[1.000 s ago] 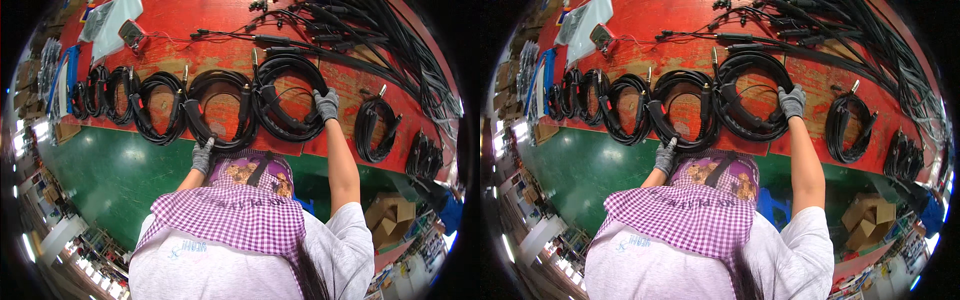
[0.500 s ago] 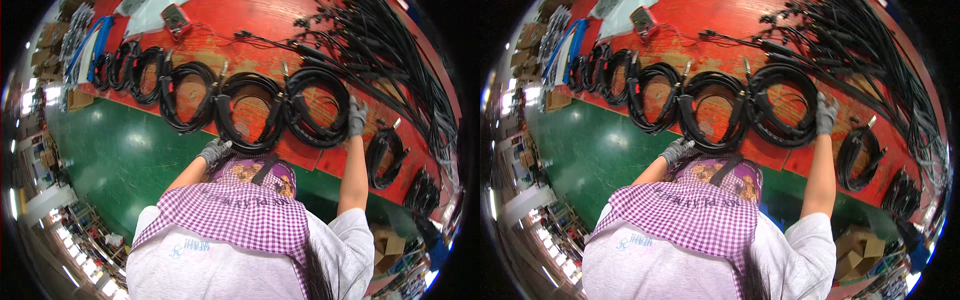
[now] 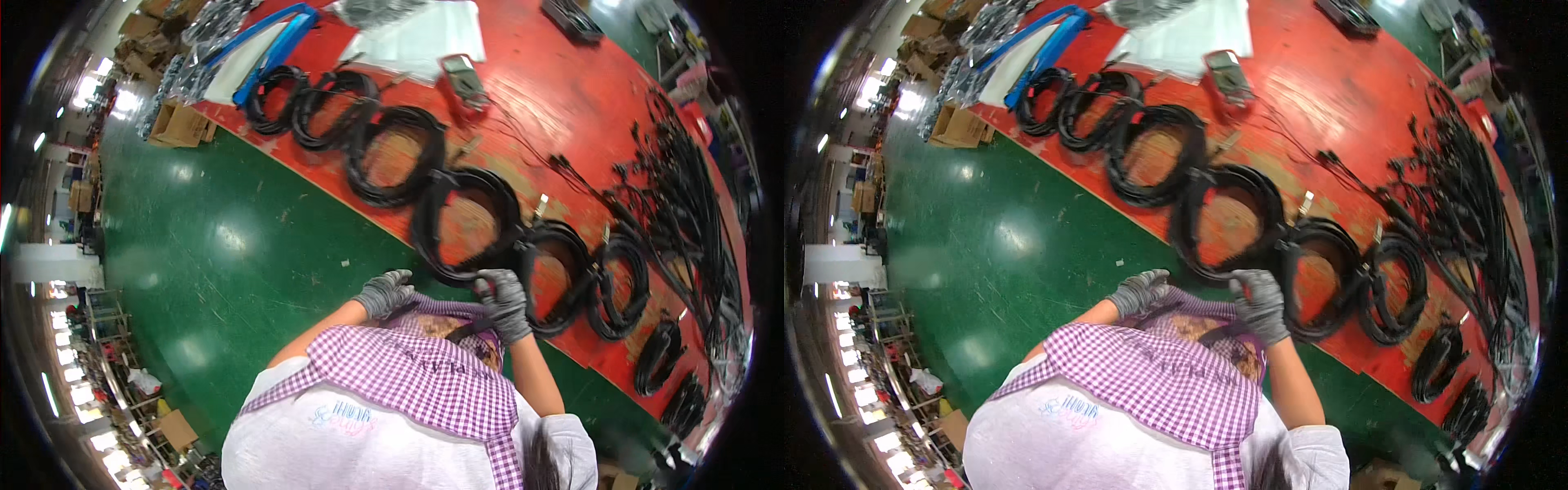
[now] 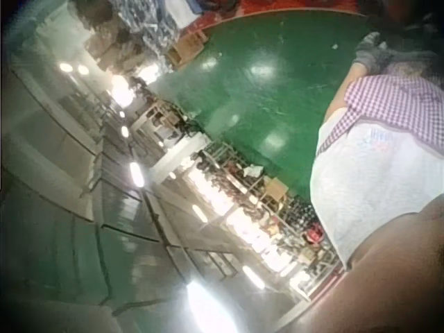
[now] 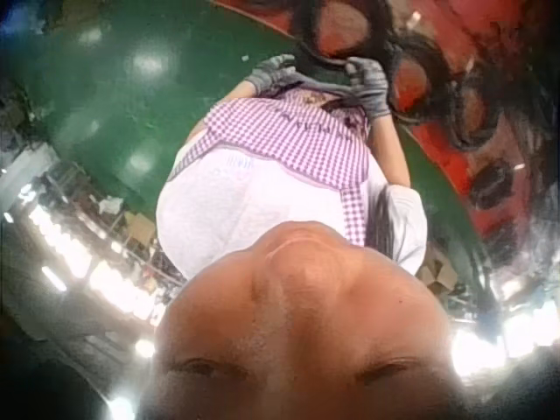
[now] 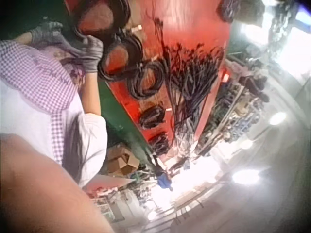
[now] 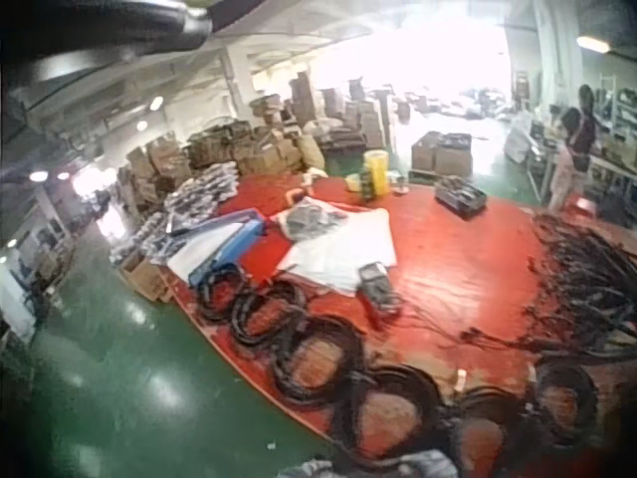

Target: Packaging coiled black cables into plastic bags at a workstation.

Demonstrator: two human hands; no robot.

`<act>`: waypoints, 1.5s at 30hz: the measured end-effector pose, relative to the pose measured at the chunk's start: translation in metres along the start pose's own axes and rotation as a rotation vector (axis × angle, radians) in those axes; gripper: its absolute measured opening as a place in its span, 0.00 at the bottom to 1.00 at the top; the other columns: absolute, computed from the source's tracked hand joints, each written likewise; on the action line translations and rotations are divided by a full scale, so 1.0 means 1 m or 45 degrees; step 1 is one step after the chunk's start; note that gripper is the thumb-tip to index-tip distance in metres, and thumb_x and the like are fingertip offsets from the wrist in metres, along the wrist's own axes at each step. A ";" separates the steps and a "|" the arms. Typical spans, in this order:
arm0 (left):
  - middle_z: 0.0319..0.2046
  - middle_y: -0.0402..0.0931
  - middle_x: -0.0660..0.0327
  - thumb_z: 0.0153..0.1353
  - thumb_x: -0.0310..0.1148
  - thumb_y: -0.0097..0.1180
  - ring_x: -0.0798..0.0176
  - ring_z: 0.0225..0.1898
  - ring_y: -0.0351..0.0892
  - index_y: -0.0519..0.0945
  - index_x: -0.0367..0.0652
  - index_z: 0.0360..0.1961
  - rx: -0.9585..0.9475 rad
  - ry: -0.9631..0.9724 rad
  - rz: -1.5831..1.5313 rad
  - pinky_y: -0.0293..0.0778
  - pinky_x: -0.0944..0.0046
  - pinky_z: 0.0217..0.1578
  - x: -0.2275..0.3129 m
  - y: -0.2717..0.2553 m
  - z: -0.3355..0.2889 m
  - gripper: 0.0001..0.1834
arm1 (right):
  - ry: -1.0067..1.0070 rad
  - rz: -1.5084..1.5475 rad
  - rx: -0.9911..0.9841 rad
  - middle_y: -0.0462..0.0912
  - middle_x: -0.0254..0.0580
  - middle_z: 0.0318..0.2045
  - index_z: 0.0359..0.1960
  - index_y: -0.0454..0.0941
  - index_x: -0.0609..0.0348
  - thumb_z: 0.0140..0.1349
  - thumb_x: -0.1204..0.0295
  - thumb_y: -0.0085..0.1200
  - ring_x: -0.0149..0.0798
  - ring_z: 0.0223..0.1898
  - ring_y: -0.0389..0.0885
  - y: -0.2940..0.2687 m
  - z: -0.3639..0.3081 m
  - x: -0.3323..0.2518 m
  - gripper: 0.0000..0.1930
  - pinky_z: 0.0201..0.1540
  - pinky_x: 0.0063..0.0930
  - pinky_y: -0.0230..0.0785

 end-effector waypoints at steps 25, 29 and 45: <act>0.53 0.59 0.48 0.46 0.44 0.54 0.52 0.56 0.56 0.58 0.37 0.55 0.888 -0.331 0.953 0.52 0.59 0.57 -0.143 -0.557 0.177 0.37 | 0.046 -0.683 -0.618 0.64 0.48 0.51 0.55 0.56 0.60 0.43 0.53 0.54 0.45 0.55 0.60 0.404 0.398 -0.115 0.39 0.58 0.39 0.46; 0.55 0.57 0.49 0.46 0.45 0.55 0.51 0.57 0.55 0.56 0.41 0.56 1.101 -0.413 0.924 0.50 0.58 0.57 -0.168 -0.627 0.207 0.38 | 0.188 -0.403 -0.644 0.68 0.46 0.46 0.55 0.55 0.64 0.43 0.55 0.55 0.44 0.48 0.65 0.410 0.403 -0.114 0.39 0.55 0.37 0.51; 0.58 0.45 0.43 0.33 0.59 0.59 0.48 0.62 0.40 0.48 0.43 0.60 0.568 0.004 0.976 0.34 0.50 0.60 -0.206 -0.763 0.331 0.56 | 0.243 -0.452 -0.170 0.65 0.46 0.49 0.49 0.64 0.56 0.43 0.58 0.56 0.46 0.53 0.60 0.517 0.505 -0.227 0.30 0.56 0.40 0.52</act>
Point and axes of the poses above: each hand's wrist, its own z-axis towards the middle knuckle, its own y-axis out of the palm, x = y × z, the point moved 4 cm from there along z, towards the middle knuckle
